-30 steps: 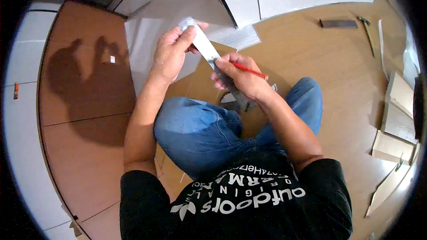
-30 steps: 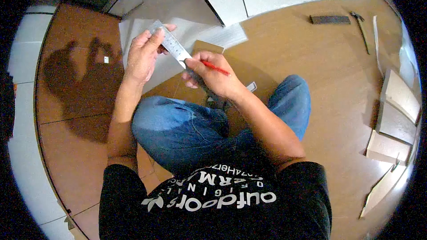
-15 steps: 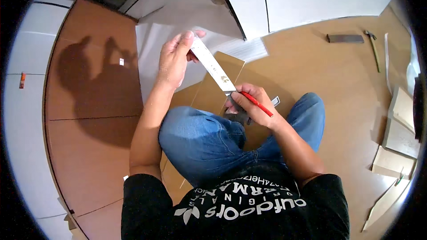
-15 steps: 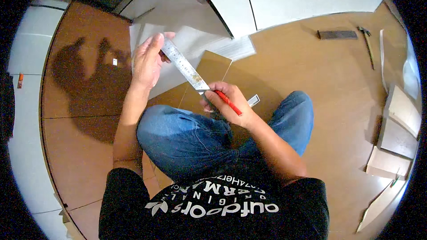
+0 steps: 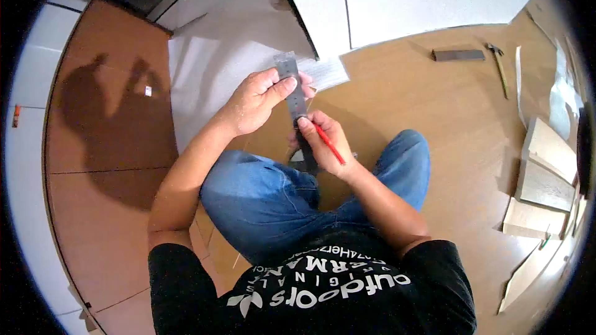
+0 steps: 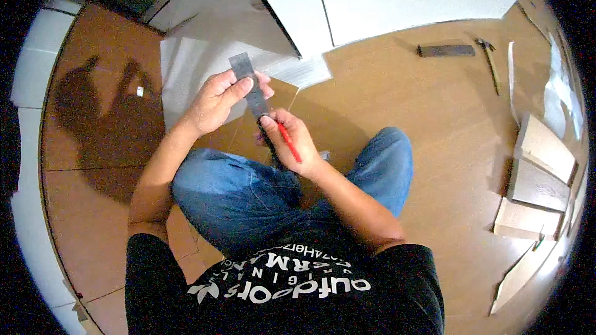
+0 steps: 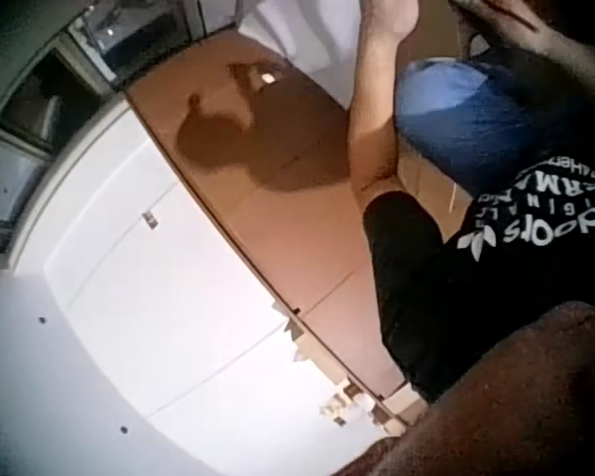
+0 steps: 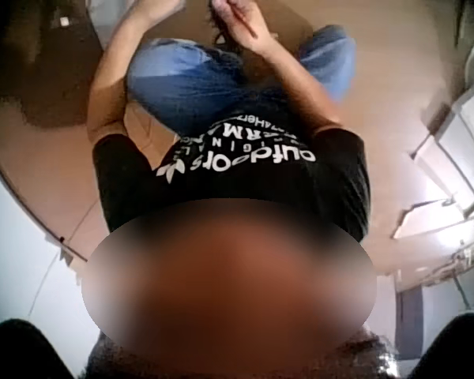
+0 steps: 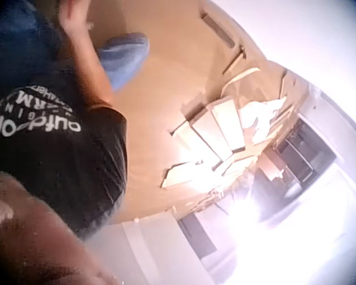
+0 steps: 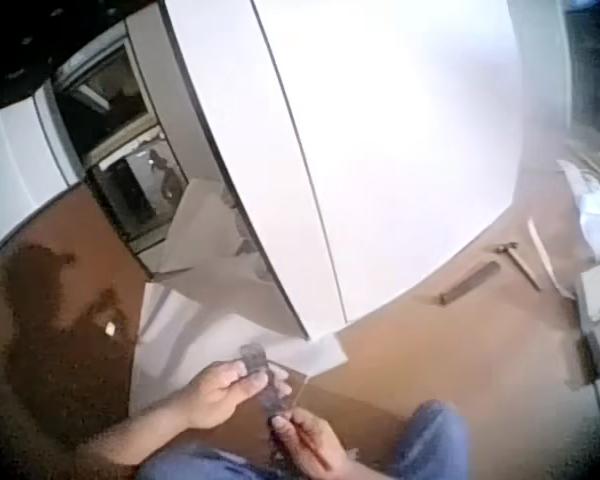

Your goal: The person measures and marks a laminate floor plank using a metal square and a red pencil, then uses a hammer to tap a flooring piece into place near a wall.

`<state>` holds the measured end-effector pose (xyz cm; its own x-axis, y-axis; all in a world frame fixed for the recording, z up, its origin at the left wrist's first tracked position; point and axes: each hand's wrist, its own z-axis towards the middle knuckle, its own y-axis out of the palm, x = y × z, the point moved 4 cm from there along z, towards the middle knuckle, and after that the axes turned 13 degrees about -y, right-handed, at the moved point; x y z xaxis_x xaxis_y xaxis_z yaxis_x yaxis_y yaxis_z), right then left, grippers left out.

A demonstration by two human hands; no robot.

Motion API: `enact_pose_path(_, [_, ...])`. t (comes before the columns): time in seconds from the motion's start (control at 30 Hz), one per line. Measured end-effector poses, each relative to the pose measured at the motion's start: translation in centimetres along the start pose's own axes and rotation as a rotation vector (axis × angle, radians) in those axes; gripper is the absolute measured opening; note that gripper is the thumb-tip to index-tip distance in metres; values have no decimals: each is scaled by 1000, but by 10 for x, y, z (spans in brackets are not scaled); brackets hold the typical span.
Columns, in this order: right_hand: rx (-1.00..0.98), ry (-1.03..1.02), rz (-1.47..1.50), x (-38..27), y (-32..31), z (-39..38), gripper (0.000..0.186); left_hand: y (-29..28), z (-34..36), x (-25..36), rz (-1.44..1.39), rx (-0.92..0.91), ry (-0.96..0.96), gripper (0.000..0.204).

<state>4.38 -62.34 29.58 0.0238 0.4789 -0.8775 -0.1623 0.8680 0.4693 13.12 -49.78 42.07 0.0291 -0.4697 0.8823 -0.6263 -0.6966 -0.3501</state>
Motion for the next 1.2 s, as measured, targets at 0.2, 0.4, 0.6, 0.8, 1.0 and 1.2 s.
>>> enact_pose_path(0.2, [-52, -148, -515, -7, -22, -8, 32, -7, 3, -6, -456, 227, 101, 42])
enact_pose_path(0.4, [319, -213, -792, -5, -134, 3, 37, -61, -10, -2, -291, 454, 181, 49])
enact_pose_path(0.6, [422, 132, -1128, 12, -256, -33, 44, -88, -30, 14, -94, 689, 155, 24])
enact_pose_path(0.8, [699, 441, -1553, 52, -459, -133, 49, -113, -41, -65, -48, 565, -66, 28])
enact_pose_path(1.0, [758, 711, -1453, 62, -496, -224, 61, -91, 37, -159, 211, 322, -459, 38])
enact_pose_path(1.2, [736, 635, -1545, 25, -488, -233, 58, -11, 136, -246, 153, -55, -542, 32])
